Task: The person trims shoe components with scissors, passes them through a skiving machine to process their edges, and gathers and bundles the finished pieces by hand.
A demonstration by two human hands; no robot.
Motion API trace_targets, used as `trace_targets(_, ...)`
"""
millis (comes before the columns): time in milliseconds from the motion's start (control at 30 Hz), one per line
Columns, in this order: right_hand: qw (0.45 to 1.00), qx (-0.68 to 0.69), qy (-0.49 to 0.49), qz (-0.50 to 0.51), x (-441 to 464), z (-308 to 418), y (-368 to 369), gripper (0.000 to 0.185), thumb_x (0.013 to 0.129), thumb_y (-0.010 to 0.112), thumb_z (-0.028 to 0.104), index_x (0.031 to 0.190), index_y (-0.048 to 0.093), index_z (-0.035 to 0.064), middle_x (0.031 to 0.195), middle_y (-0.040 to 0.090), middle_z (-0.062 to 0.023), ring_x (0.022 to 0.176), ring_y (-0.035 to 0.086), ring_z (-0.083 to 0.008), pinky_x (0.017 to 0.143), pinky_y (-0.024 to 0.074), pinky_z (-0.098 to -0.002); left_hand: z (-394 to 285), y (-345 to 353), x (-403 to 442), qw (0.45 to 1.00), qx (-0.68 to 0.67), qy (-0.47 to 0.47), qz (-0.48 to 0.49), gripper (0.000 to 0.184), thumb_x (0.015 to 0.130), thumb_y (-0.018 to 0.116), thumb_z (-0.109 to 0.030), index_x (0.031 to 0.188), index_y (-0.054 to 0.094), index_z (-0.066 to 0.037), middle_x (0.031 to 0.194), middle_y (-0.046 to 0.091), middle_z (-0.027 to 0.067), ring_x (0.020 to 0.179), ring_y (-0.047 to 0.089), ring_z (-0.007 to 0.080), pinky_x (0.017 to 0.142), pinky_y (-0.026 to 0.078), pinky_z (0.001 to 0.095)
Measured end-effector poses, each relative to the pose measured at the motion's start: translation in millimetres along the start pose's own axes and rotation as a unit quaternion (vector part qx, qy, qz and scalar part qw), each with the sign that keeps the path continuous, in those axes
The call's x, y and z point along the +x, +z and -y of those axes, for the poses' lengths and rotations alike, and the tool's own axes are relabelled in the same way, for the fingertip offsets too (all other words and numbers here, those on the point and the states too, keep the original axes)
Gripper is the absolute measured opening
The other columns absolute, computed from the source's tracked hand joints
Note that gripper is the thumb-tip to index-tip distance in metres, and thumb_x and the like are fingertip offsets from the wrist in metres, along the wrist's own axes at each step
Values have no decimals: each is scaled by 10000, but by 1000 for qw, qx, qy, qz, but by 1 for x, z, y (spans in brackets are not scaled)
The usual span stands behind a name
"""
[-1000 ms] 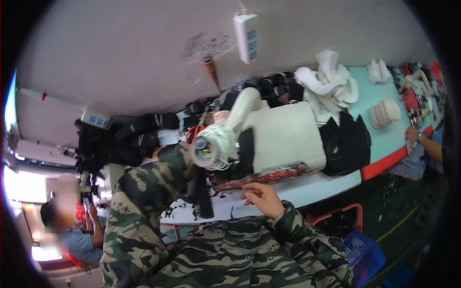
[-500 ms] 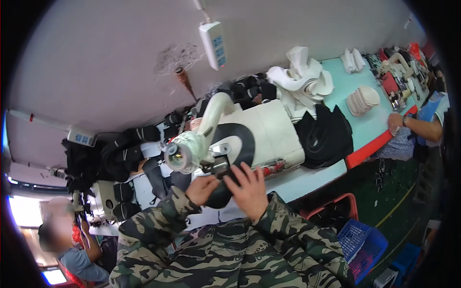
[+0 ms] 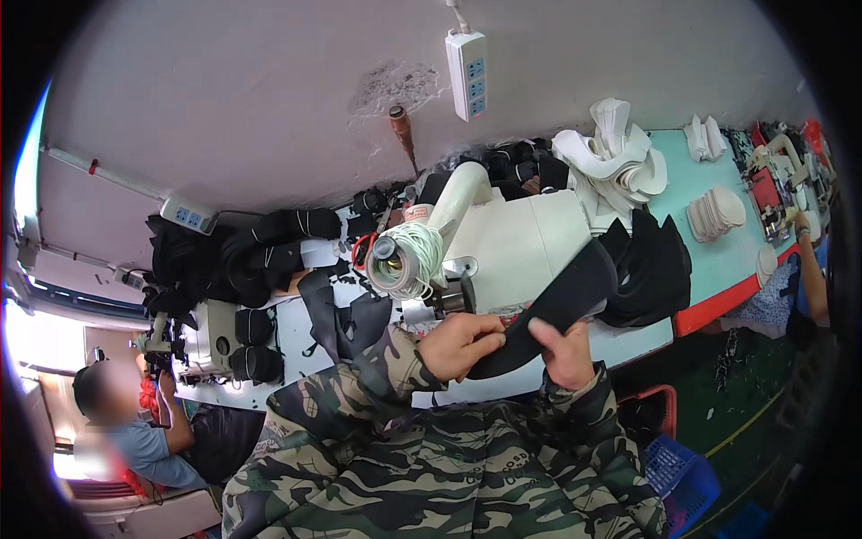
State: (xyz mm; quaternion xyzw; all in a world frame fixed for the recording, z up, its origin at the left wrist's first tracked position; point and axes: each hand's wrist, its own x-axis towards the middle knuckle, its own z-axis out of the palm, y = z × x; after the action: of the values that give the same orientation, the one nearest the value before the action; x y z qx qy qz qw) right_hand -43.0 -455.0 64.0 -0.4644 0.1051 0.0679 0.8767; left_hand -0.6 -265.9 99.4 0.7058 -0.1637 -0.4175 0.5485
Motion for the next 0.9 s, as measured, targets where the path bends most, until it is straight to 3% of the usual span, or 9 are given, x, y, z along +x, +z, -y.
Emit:
trace_targets(233, 999, 24, 22, 25, -2, -5, -2, 105, 780, 626, 16, 883, 626, -7, 821, 631, -33, 764, 580, -96, 692, 467, -244, 7, -5, 21, 955, -267, -75, 103, 259, 970, 380, -253, 840, 472, -49, 565, 452, 5, 318, 469, 104, 282, 286, 205)
trace_targets(367, 996, -43, 17, -72, 15, 2, -32, 162, 836, 587, 82, 940, 621, -38, 891, 626, -41, 781, 571, -104, 720, 458, -241, -6, 0, 13, 993, -9, -72, 90, 246, 934, 469, -285, 918, 506, -42, 557, 435, 20, 416, 518, 111, 365, 386, 236)
trace_targets(433, 993, -2, -70, -92, 30, 10, -42, 178, 832, 593, 68, 964, 618, -49, 910, 623, -42, 790, 565, -103, 729, 449, -235, 6, 2, 12, 980, 188, 47, 34, 233, 862, 572, -242, 996, 506, -63, 668, 501, 59, 568, 589, 171, 497, 466, 314)
trace_targets(500, 988, -26, -85, -129, 44, 6, -65, 180, 822, 604, 57, 963, 613, -55, 906, 623, -41, 802, 560, -100, 734, 440, -228, 4, 10, 15, 858, 492, 76, -126, 344, 779, 626, -175, 1080, 485, -86, 874, 546, 86, 694, 612, 234, 592, 481, 376)
trace_targets(567, 980, -81, -111, -144, 56, 3, -79, 185, 806, 620, 42, 967, 590, -45, 909, 622, -67, 795, 598, -135, 689, 488, -265, 3, 16, 30, 829, 545, 27, -125, 452, 744, 631, -155, 1157, 455, -100, 1043, 530, 104, 698, 609, 266, 558, 482, 362)
trace_targets(633, 936, -306, -84, -152, 60, 15, -79, 240, 795, 646, 73, 983, 574, -58, 887, 620, -79, 743, 585, -124, 642, 483, -262, 2, 21, 37, 766, 578, 138, -247, 505, 739, 642, -178, 1195, 439, -98, 1046, 526, 112, 669, 607, 258, 535, 480, 337)
trace_targets(700, 919, -348, 10, -184, 59, 22, -81, 313, 770, 674, 95, 1024, 561, -50, 899, 614, -104, 670, 570, -129, 600, 477, -272, 10, 23, 25, 792, 554, 139, -215, 445, 751, 638, -173, 1157, 473, -96, 995, 552, 104, 646, 605, 260, 527, 480, 339)
trace_targets(833, 767, -519, -207, -315, 38, 25, -68, 352, 715, 688, 95, 1039, 573, 23, 976, 597, -110, 823, 579, -238, 718, 456, -336, 58, 6, -29, 877, 425, 142, -174, 226, 803, 611, -188, 1001, 589, -82, 786, 622, 108, 604, 605, 286, 517, 482, 382)
trace_targets(900, 717, -603, -321, -136, 25, 19, -66, 371, 692, 682, 81, 1042, 572, 29, 1001, 585, -107, 916, 553, -284, 808, 424, -373, 115, -28, -58, 876, 408, 44, -255, 199, 808, 601, -202, 952, 592, -64, 797, 624, 148, 635, 622, 304, 544, 492, 398)
